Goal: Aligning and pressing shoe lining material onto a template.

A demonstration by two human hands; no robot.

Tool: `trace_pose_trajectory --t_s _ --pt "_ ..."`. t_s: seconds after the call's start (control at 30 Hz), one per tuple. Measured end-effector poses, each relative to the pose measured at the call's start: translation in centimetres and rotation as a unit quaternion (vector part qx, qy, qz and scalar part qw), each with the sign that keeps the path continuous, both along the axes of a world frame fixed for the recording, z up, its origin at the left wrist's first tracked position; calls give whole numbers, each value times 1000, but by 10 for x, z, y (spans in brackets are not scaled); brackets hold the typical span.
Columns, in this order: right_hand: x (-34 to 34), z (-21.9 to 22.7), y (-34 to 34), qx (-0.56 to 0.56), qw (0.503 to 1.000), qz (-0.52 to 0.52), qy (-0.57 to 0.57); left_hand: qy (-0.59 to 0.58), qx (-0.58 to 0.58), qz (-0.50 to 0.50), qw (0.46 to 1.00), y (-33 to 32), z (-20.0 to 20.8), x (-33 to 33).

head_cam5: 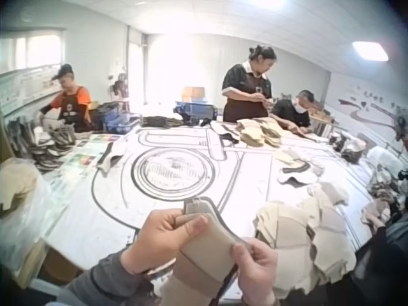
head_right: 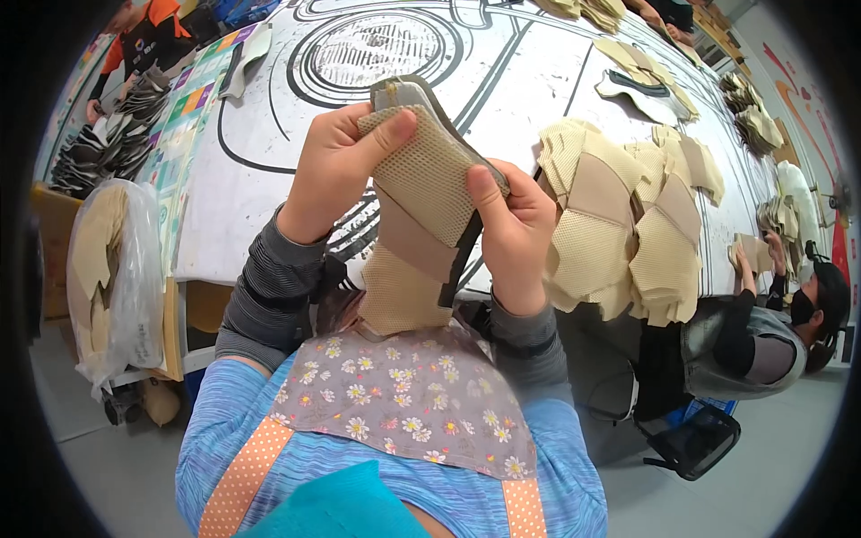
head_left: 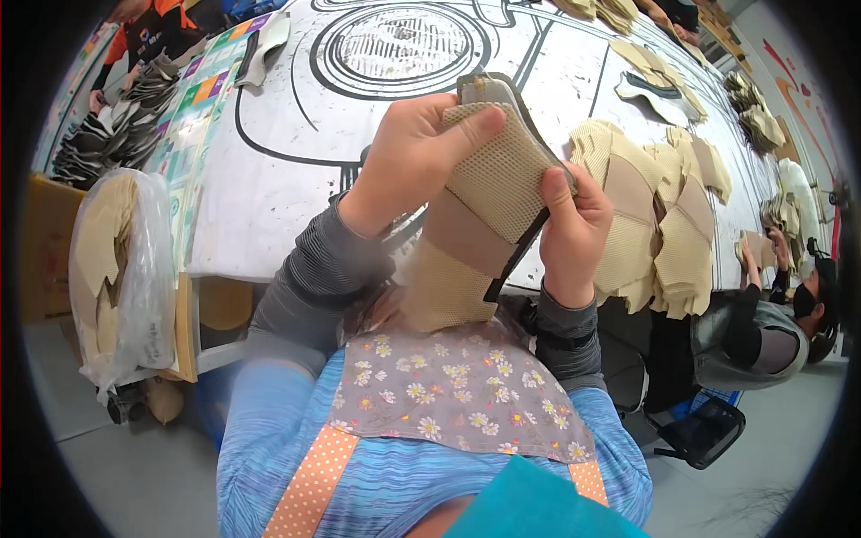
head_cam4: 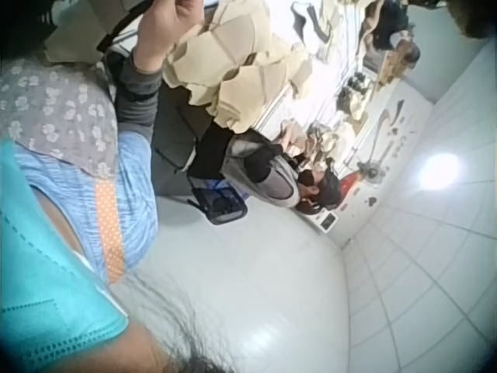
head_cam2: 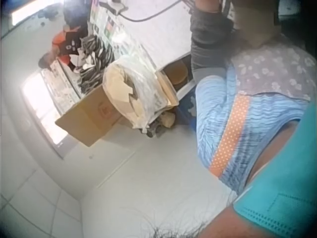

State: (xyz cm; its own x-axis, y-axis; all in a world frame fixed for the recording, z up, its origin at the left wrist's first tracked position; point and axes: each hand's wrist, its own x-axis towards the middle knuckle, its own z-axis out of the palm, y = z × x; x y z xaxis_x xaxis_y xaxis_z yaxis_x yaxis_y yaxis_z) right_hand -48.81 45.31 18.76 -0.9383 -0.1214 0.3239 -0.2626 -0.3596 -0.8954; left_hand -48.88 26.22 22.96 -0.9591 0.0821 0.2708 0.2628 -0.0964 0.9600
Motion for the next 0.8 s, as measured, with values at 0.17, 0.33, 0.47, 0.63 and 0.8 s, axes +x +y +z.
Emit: trace_pose_trajectory --t_s 0.17,0.33,0.47,0.63,0.8 --pt "-1 4 1 -28 999 34 -23 -9 12 -7 1000 -7 -1 0" --pt "2 4 -7 -56 997 58 -18 37 -23 38 998 -6 2 4" --pt "2 -3 -3 -29 998 39 -33 124 -101 81 984 0 3 4" --pt "-1 -7 3 -40 995 91 -27 60 -48 72 994 -5 4 4" --pt "0 -2 9 -97 979 167 -70 36 -18 74 996 -12 3 0"
